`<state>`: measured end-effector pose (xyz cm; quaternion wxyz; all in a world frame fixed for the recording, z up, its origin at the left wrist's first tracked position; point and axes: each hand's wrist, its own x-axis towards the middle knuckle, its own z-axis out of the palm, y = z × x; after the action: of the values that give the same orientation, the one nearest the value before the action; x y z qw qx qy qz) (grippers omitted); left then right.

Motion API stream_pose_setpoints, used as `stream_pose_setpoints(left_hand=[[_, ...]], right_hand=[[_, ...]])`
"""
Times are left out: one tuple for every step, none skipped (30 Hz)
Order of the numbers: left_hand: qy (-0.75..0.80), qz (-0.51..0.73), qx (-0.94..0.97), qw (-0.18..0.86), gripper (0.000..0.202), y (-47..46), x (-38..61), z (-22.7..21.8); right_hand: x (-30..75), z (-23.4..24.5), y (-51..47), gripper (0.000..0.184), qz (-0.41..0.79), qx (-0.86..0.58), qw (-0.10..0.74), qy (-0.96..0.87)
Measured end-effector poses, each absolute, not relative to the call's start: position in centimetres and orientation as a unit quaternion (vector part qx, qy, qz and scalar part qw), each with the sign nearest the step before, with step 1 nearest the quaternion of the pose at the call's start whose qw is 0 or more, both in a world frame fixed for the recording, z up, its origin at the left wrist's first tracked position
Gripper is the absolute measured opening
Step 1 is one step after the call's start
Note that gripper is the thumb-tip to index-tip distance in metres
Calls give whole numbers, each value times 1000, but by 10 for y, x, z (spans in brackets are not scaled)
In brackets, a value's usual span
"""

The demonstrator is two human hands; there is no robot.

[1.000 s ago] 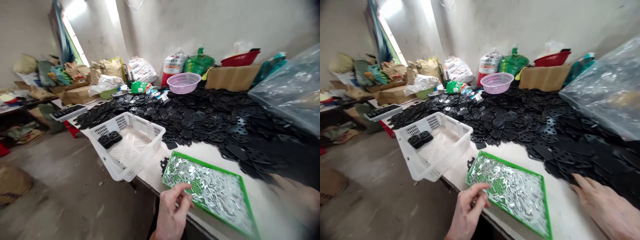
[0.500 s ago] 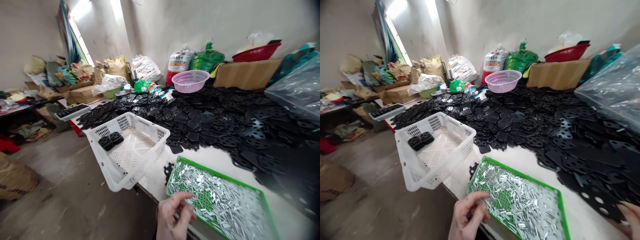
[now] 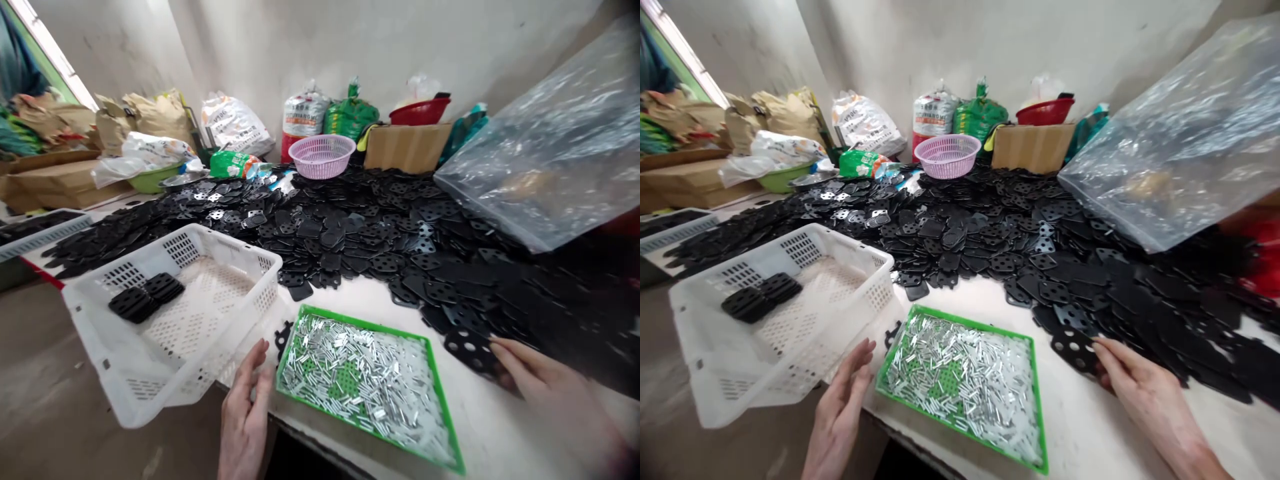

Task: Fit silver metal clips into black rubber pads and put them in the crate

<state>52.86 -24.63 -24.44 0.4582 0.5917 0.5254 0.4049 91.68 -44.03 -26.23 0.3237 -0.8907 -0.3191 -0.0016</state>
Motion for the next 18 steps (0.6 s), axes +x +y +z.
stream_pose_setpoints(left_hand=[[515, 383, 609, 467, 56, -242, 530, -242], [503, 368, 622, 474, 57, -239, 532, -240], [492, 359, 631, 481, 59, -236, 534, -237], [484, 352, 640, 482, 61, -234, 536, -234], [479, 356, 645, 477, 63, -233, 538, -231], [484, 354, 648, 470, 62, -231, 539, -229], [493, 334, 657, 463, 58, -228, 539, -229], [499, 325, 664, 453, 56, -225, 539, -230], [490, 328, 672, 449, 56, -221, 539, -232], [475, 320, 684, 451, 57, -216, 539, -236], [468, 319, 691, 450, 57, -211, 539, -239], [462, 317, 698, 446, 56, -207, 539, -242], [459, 317, 704, 439, 53, -204, 539, -244], [459, 319, 709, 430, 51, -201, 541, -246], [459, 322, 713, 421, 50, -200, 542, -246], [461, 327, 715, 410, 48, -199, 544, -245], [465, 340, 714, 398, 48, -198, 546, -244], [468, 361, 706, 390, 47, -198, 548, -243]], right_hand=[[913, -257, -438, 26, 37, -887, 354, -293], [910, -252, -437, 23, 77, -879, 383, -273], [906, -246, -436, 23, 105, -870, 399, -272], [902, -241, -436, 26, 112, -863, 403, -284], [899, -236, -437, 30, 114, -856, 393, -316], [896, -231, -438, 32, 115, -852, 372, -350], [894, -227, -439, 33, 125, -850, 335, -386], [892, -223, -441, 35, 124, -849, 307, -411], [891, -220, -444, 36, 127, -846, 288, -431], [890, -218, -446, 37, 124, -846, 274, -440], [890, -216, -449, 38, 120, -847, 265, -446], [889, -215, -452, 38, 117, -848, 259, -448], [889, -215, -455, 38, 114, -849, 255, -447], [889, -215, -457, 38, 113, -850, 251, -449], [889, -215, -460, 39, 111, -850, 246, -452], [890, -216, -461, 39, 107, -851, 241, -454], [891, -217, -463, 38, 99, -853, 236, -456], [893, -218, -464, 37, 89, -855, 232, -456]])
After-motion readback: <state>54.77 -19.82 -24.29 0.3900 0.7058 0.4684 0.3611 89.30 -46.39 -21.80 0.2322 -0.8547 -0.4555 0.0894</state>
